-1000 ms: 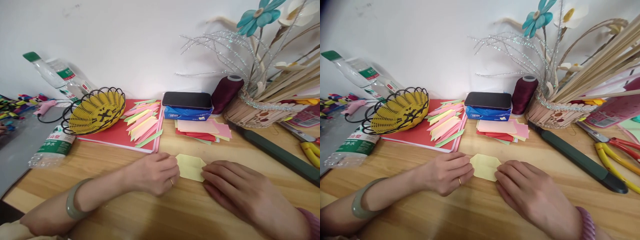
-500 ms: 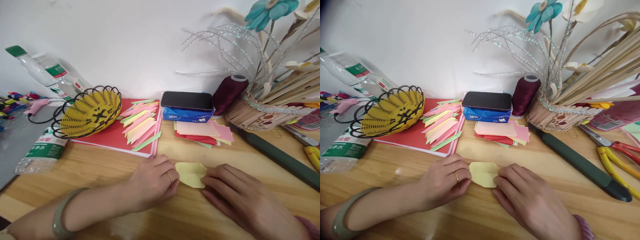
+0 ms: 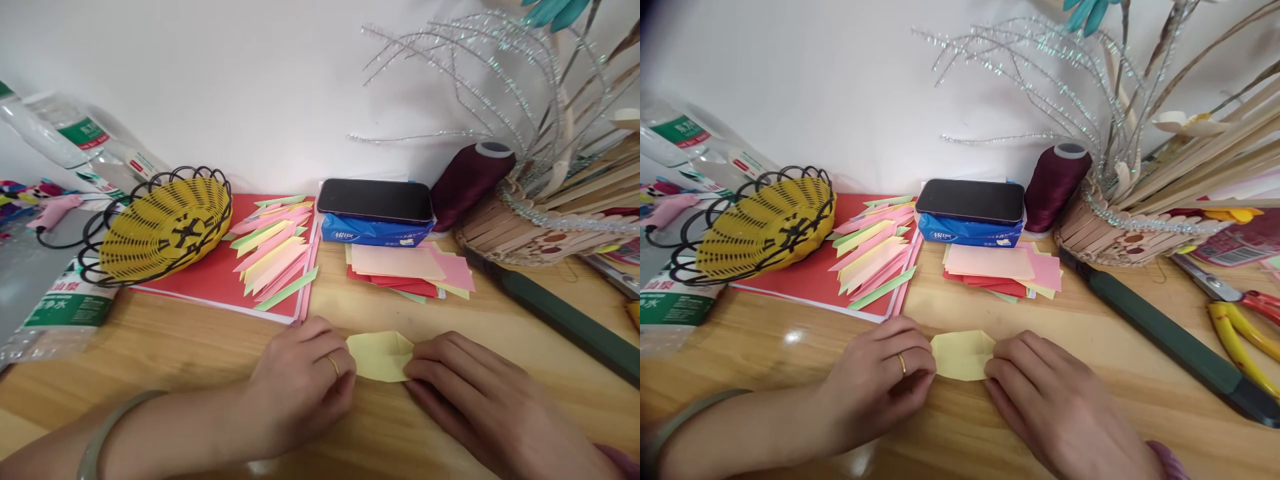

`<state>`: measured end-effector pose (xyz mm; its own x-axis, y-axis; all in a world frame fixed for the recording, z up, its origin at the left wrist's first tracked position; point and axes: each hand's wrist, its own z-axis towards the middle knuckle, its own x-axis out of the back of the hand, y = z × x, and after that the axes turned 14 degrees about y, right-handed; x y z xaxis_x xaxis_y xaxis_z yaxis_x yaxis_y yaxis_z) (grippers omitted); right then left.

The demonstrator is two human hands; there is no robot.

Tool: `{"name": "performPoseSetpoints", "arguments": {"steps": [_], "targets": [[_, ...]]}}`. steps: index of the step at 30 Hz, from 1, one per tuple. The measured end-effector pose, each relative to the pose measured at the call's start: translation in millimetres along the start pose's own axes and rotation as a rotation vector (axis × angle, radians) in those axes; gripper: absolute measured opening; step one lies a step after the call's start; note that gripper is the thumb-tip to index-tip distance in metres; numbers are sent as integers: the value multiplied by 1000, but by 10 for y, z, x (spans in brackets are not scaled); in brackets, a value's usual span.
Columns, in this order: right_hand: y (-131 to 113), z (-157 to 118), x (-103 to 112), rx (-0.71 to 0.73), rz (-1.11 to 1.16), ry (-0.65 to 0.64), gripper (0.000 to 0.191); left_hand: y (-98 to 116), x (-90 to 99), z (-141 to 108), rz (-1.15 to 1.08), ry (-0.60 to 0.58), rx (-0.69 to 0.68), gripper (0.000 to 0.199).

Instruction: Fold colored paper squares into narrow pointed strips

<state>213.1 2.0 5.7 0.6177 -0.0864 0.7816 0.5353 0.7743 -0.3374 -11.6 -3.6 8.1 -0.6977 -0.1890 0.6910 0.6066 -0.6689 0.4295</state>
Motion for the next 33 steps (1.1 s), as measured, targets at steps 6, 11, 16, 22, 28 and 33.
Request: {"name": "performPoseSetpoints", "arguments": {"steps": [6, 11, 16, 22, 28, 33], "targets": [[44, 43, 6, -89, 71, -20, 11, -27, 8, 23, -125, -1, 46, 17], [63, 40, -9, -131, 60, -13, 14, -10, 35, 11, -95, -42, 99, 13], [55, -5, -37, -171, 50, -3, 14, 34, 61, -13, -80, -131, 189, 10], [38, -25, -64, -230, 60, -11, 13, 45, 2, -10, -26, -125, 215, 12], [0, 29, -68, -267, 31, -22, 14, 46, -35, 3, 25, -152, 273, 11], [-34, 75, -74, -227, -80, -14, 15, 61, -39, 19, 22, -133, 303, 9]]}}
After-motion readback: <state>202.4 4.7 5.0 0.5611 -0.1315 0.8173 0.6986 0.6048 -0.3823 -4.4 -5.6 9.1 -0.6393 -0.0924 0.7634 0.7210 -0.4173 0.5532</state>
